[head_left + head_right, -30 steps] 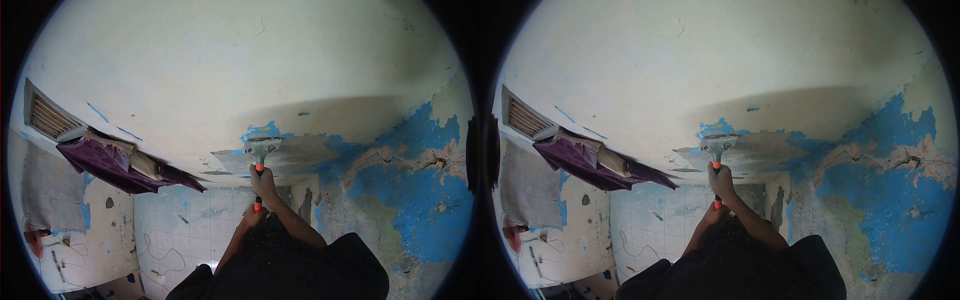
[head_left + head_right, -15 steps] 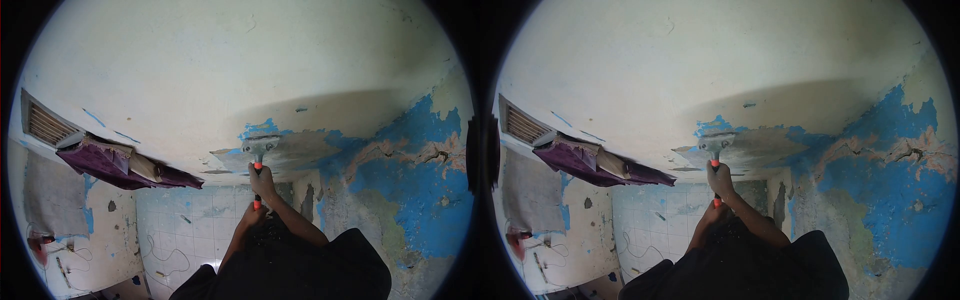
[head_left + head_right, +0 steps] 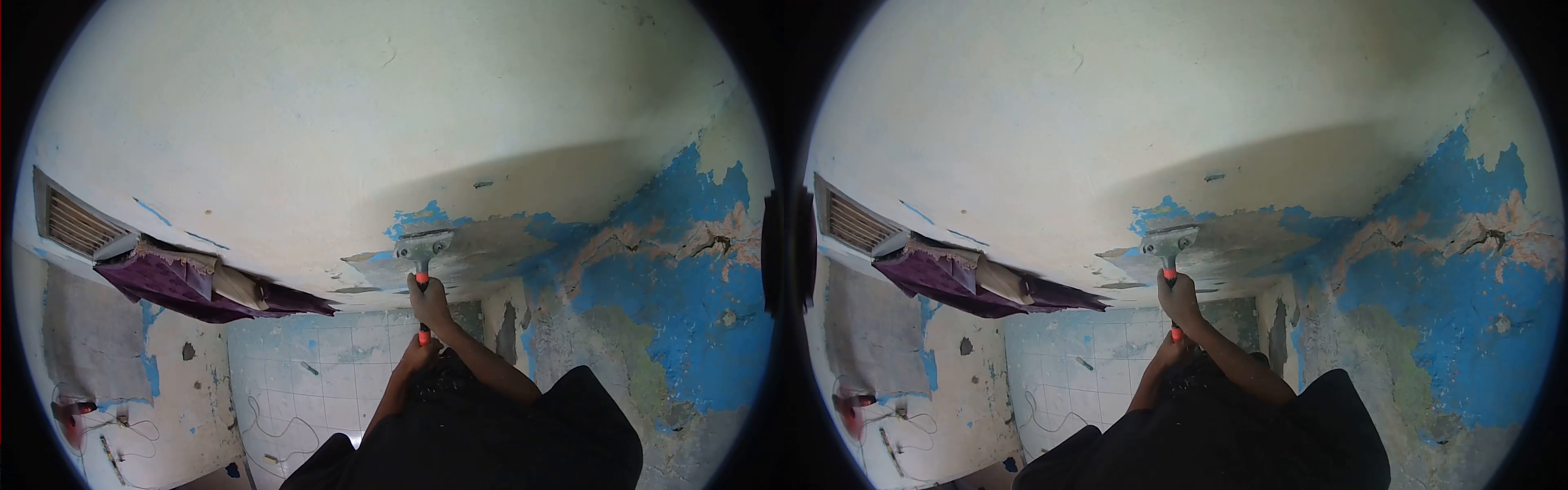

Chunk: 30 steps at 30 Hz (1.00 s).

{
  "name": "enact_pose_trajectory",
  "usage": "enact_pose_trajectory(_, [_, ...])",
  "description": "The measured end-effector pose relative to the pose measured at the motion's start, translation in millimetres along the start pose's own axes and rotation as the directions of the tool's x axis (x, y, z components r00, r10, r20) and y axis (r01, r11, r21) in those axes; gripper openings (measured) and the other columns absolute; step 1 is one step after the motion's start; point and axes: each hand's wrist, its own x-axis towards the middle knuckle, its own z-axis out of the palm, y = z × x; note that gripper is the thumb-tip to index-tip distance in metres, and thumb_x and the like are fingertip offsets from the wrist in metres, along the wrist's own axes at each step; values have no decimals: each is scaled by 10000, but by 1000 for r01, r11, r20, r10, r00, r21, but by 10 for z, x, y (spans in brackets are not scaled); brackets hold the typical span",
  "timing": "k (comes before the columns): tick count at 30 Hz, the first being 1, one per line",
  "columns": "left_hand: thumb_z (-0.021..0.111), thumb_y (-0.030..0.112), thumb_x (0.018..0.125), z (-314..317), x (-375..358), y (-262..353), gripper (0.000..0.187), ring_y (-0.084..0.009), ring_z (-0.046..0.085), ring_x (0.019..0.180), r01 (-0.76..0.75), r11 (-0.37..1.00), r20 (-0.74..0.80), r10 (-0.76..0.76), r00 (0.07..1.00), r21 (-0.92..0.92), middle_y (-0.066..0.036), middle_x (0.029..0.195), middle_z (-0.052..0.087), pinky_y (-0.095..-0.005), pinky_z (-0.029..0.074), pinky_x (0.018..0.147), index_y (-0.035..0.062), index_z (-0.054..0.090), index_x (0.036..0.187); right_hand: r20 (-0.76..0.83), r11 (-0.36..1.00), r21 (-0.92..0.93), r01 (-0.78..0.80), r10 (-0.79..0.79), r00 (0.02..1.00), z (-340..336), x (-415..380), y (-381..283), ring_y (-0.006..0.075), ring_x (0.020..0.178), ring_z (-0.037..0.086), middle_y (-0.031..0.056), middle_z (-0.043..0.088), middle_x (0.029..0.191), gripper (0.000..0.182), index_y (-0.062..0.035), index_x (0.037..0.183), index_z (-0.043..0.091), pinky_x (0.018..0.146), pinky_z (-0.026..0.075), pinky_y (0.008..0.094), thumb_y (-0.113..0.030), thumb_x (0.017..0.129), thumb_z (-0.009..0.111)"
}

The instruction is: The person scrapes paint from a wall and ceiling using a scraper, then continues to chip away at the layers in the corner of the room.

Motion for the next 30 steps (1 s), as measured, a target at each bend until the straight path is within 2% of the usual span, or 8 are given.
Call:
enact_pose_trajectory(6, [615, 173, 794, 21, 6, 283, 191, -113, 480, 468, -1, 1000, -12, 1, 1000, 24, -30, 565, 539, -285, 363, 439, 26, 563, 684, -30, 996, 58, 71, -69, 997, -189, 81, -394, 153, 430, 497, 40, 452, 465, 472, -11, 586, 483, 443, 372, 355, -325, 928, 570])
enact_pose_trajectory(9, [610, 192, 779, 20, 65, -96, 205, -117, 482, 470, 96, 989, -49, -90, 995, 114, -38, 566, 544, -290, 361, 443, 22, 571, 671, 11, 987, 90, -134, 134, 991, -101, 12, 153, 244, 455, 524, 135, 505, 488, 458, 28, 605, 525, 493, 382, 401, -297, 926, 564])
enact_pose_trajectory(10, [614, 215, 762, 12, 33, -74, 214, -130, 503, 484, 29, 989, 8, -30, 1000, 148, -43, 571, 551, -305, 383, 465, 23, 575, 674, 16, 980, 132, -146, 145, 989, -131, 23, 144, 244, 456, 529, 135, 511, 488, 456, 28, 609, 528, 491, 383, 401, -303, 920, 570])
enact_pose_trajectory(16, [617, 227, 756, 74, 149, -272, 220, -146, 527, 520, 197, 963, -101, -181, 978, 182, -52, 573, 558, -333, 414, 511, 24, 590, 674, 19, 965, 98, -245, 244, 969, -196, 24, 256, 230, 460, 537, 121, 509, 485, 445, 24, 614, 532, 486, 389, 392, -303, 912, 582])
enact_pose_trajectory(19, [620, 230, 751, 147, -67, 52, 228, -144, 523, 525, 192, 960, -84, -179, 980, 204, -56, 577, 563, -333, 410, 512, 22, 586, 665, 140, 922, 194, -335, 312, 940, -373, 15, -102, 204, 428, 524, 89, 501, 477, 455, 10, 601, 518, 456, 385, 377, -313, 913, 584])
enact_pose_trajectory(22, [623, 231, 745, 158, 22, -167, 229, -139, 520, 526, 129, 980, -44, -124, 991, 150, -54, 575, 558, -333, 411, 515, 21, 584, 664, 66, 965, 139, -221, 213, 975, -303, 2, 114, 172, 389, 496, 50, 479, 467, 464, -14, 584, 494, 414, 373, 359, -324, 920, 578])
enact_pose_trajectory(25, [624, 234, 740, 132, -3, -92, 233, -133, 514, 528, 123, 966, -39, -118, 992, 229, -52, 573, 548, -339, 409, 517, 20, 581, 660, 145, 893, 249, -375, 348, 926, -413, 12, -104, 141, 364, 465, 16, 450, 462, 467, -38, 582, 473, 379, 354, 337, -339, 926, 569])
enact_pose_trajectory(30, [616, 235, 745, 195, -25, -183, 245, -139, 512, 526, 180, 964, -126, -157, 980, 196, -53, 572, 541, -345, 406, 519, 11, 571, 658, 163, 909, 228, -350, 318, 934, -366, -18, 41, 144, 369, 470, 6, 434, 457, 455, -49, 595, 478, 377, 351, 328, -347, 928, 564])
